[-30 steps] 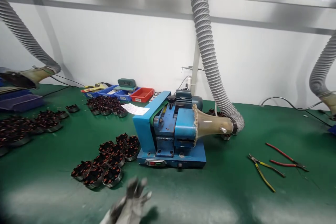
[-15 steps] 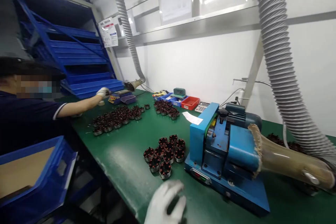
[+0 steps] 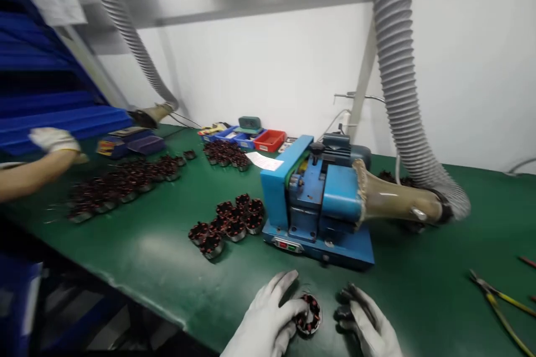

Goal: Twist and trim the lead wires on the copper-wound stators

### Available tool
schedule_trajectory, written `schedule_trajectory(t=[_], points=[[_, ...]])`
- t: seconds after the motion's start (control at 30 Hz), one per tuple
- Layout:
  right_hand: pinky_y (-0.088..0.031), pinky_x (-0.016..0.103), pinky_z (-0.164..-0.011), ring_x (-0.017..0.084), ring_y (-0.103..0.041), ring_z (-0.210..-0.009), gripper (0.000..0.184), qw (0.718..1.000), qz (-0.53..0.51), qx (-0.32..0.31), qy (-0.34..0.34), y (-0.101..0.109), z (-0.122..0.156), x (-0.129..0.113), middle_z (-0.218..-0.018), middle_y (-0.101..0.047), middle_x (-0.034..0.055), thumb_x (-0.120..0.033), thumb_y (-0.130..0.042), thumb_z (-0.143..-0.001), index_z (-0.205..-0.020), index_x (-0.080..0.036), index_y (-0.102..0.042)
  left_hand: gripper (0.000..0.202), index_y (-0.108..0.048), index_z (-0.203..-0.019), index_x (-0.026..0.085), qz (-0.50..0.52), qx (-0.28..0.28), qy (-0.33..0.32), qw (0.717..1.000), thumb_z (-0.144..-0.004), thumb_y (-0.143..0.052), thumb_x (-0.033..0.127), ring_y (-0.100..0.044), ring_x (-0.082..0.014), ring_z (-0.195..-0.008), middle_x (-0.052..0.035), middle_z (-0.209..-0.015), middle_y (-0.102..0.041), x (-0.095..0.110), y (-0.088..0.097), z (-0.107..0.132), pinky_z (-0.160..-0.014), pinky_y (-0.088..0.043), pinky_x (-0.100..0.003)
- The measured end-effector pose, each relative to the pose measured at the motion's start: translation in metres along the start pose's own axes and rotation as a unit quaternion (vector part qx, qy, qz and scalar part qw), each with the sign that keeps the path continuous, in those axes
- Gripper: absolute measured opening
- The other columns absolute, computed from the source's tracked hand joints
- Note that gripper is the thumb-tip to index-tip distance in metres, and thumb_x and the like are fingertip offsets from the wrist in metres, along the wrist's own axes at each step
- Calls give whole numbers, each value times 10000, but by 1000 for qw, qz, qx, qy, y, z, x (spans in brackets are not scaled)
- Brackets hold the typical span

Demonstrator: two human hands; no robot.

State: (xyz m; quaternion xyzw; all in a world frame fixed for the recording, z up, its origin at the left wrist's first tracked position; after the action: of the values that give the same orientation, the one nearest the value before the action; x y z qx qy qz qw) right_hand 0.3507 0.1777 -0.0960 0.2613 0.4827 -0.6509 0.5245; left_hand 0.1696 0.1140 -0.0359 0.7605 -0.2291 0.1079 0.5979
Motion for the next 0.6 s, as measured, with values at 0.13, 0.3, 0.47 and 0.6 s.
schedule_trajectory(t=[0.13, 0.3, 0.47, 0.6], points=[[-508, 270, -487, 179, -622, -578, 406, 988, 148, -43, -3, -18, -2, -14, -953, -695, 94, -321, -816, -534, -906, -198, -713, 656, -443, -1271, 270, 61, -39, -73, 995, -649, -635, 192, -442, -305, -1216, -73, -1322, -497, 23, -28, -2, -990, -415, -485], [-507, 230, -589, 154, -610, -636, 274, 970, 205, -130, 9, -51, 4, -14, -758, -683, 38, -209, -785, -522, -786, -175, -720, 844, -293, -1373, 159, 70, -56, -15, 996, -618, -668, 141, -403, -332, -1246, -148, -1335, -471, 23, -39, -9, -997, -413, -506], [-320, 160, -352, 50, -432, -394, 264, 989, 130, -63, 14, -36, 3, -3, -629, -626, 11, -280, -820, -509, -605, -127, -627, 840, -342, -1335, 166, 98, -64, 37, 992, -591, -731, 132, -455, -327, -1183, -144, -1262, -518, 18, -41, -11, -982, -423, -512], [-298, 156, -356, 44, -388, -384, 351, 997, 74, -19, 31, -25, 3, -7, -510, -527, -51, -377, -816, -543, -642, -159, -559, 793, -359, -1296, 228, 100, -19, 10, 995, -604, -722, 90, -483, -287, -1129, -95, -1156, -552, 26, -32, -9, -970, -421, -504]])
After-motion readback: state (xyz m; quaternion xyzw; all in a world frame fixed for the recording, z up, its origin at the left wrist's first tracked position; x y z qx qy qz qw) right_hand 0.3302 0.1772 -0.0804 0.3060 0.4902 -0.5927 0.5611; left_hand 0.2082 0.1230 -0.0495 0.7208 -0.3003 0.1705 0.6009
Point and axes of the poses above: each hand's wrist, its own z-axis away from the middle knuckle, its own y-axis out of the back of the hand, x = y × z, the point moved 9 cm from there along -z, towards the middle knuckle
